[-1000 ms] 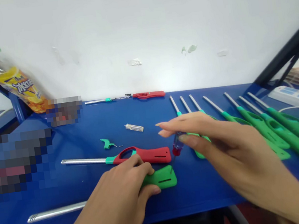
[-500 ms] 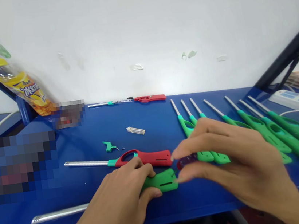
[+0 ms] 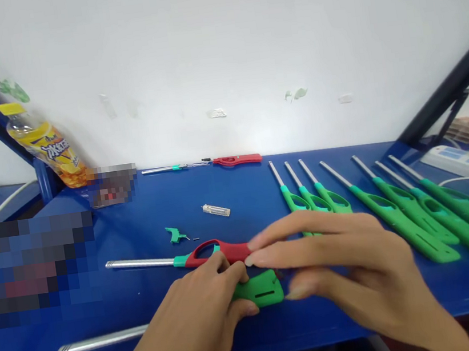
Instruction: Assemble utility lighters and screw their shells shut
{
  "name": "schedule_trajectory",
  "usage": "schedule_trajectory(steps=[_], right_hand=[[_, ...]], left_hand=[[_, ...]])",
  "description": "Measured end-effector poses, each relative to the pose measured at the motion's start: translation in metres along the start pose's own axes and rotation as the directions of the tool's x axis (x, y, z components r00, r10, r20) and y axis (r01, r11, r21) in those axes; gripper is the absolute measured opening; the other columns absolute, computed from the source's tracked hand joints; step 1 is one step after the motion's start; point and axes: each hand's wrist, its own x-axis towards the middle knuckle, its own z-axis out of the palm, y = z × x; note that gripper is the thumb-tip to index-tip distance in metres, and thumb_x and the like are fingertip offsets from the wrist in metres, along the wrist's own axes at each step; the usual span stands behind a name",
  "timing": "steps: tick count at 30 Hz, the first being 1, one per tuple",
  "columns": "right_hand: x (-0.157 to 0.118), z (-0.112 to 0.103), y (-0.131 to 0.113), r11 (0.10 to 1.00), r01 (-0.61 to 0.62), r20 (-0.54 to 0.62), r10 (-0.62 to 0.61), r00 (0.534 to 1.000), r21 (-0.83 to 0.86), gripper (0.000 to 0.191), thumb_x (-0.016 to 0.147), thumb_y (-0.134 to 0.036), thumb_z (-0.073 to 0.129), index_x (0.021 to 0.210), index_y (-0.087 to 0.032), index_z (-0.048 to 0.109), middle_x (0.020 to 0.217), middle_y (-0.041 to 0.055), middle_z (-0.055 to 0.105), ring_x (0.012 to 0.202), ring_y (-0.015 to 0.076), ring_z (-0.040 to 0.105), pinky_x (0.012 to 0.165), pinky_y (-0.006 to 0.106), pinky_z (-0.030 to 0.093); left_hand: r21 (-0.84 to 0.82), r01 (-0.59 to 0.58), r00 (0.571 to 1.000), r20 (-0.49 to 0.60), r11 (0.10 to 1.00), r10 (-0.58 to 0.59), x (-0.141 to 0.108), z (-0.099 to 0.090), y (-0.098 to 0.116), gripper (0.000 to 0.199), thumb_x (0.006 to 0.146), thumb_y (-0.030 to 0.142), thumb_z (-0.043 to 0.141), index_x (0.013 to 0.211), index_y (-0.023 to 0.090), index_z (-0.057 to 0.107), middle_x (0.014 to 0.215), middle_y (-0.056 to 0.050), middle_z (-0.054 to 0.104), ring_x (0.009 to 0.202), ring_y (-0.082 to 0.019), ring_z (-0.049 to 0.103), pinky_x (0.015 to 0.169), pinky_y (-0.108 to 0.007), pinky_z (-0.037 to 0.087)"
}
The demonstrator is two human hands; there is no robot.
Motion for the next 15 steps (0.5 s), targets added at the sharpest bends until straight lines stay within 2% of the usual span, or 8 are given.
schedule_trajectory(steps=[2, 4, 7, 9, 13, 15], right_hand=[[-0.003, -0.005, -0.003, 0.999, -0.017, 0.081, 0.014, 0.997, 0.044, 0.042, 0.1, -0.007, 0.063, 0.133, -0.03, 0.076, 0.133, -0.0017, 0.077, 0.118, 0.0151, 0.075, 0.099, 0.021, 0.061], [-0.005, -0.01, -0.005, 0.999, -0.036, 0.071, 0.034, 0.997, 0.034, 0.05, 0.099, -0.002, 0.061, 0.133, -0.035, 0.075, 0.125, -0.0056, 0.08, 0.113, 0.0143, 0.077, 0.094, 0.021, 0.064], [-0.004, -0.014, -0.002, 0.994, -0.053, -0.091, 0.044, 0.995, -0.099, 0.027, 0.095, -0.013, 0.076, 0.108, -0.036, 0.083, 0.095, -0.0045, 0.082, 0.083, 0.0139, 0.077, 0.073, 0.021, 0.065], [-0.003, -0.016, 0.001, 0.982, -0.057, -0.134, 0.033, 0.991, -0.18, 0.015, 0.093, -0.02, 0.081, 0.101, -0.033, 0.085, 0.093, -0.0016, 0.079, 0.078, 0.014, 0.075, 0.066, 0.021, 0.063], [-0.004, -0.018, 0.004, 0.986, -0.107, 0.009, 0.109, 0.994, -0.124, 0.034, 0.101, -0.017, 0.067, 0.124, -0.04, 0.08, 0.121, -0.0022, 0.081, 0.107, 0.0177, 0.078, 0.082, 0.022, 0.066], [-0.004, -0.017, 0.004, 0.992, -0.103, 0.024, 0.105, 0.994, -0.073, 0.036, 0.101, -0.014, 0.066, 0.122, -0.04, 0.08, 0.112, -0.004, 0.082, 0.101, 0.0156, 0.079, 0.082, 0.021, 0.065]], left_hand=[[0.012, 0.012, 1.0, 0.023, 1.0, -0.012, 0.001, -0.001, 0.0, 0.015, 0.099, 0.028, 0.062, 0.106, 0.029, 0.074, 0.104, -0.004, 0.076, 0.096, -0.026, 0.076, 0.095, -0.037, 0.059], [0.019, 0.042, 0.997, 0.067, 0.999, -0.043, 0.002, -0.003, 0.001, 0.012, 0.096, 0.027, 0.066, 0.104, 0.029, 0.075, 0.107, -0.005, 0.076, 0.101, -0.028, 0.076, 0.095, -0.039, 0.059], [0.012, 0.102, 0.986, 0.128, 0.995, -0.103, 0.004, -0.006, 0.004, 0.014, 0.094, 0.025, 0.071, 0.107, 0.029, 0.076, 0.119, -0.007, 0.074, 0.116, -0.034, 0.073, 0.102, -0.047, 0.057], [-0.006, 0.128, 0.981, 0.15, 0.992, -0.126, 0.004, -0.006, 0.005, 0.017, 0.096, 0.023, 0.071, 0.111, 0.029, 0.077, 0.125, -0.008, 0.072, 0.119, -0.035, 0.072, 0.105, -0.051, 0.055], [-0.034, 0.113, 0.983, 0.148, 0.993, -0.107, 0.005, -0.005, 0.003, 0.021, 0.095, 0.02, 0.073, 0.113, 0.028, 0.077, 0.127, -0.007, 0.072, 0.118, -0.035, 0.072, 0.106, -0.051, 0.055], [-0.031, 0.105, 0.984, 0.146, 0.994, -0.1, 0.004, -0.004, 0.002, 0.02, 0.093, 0.019, 0.076, 0.111, 0.028, 0.077, 0.125, -0.007, 0.073, 0.121, -0.036, 0.071, 0.108, -0.054, 0.054]])
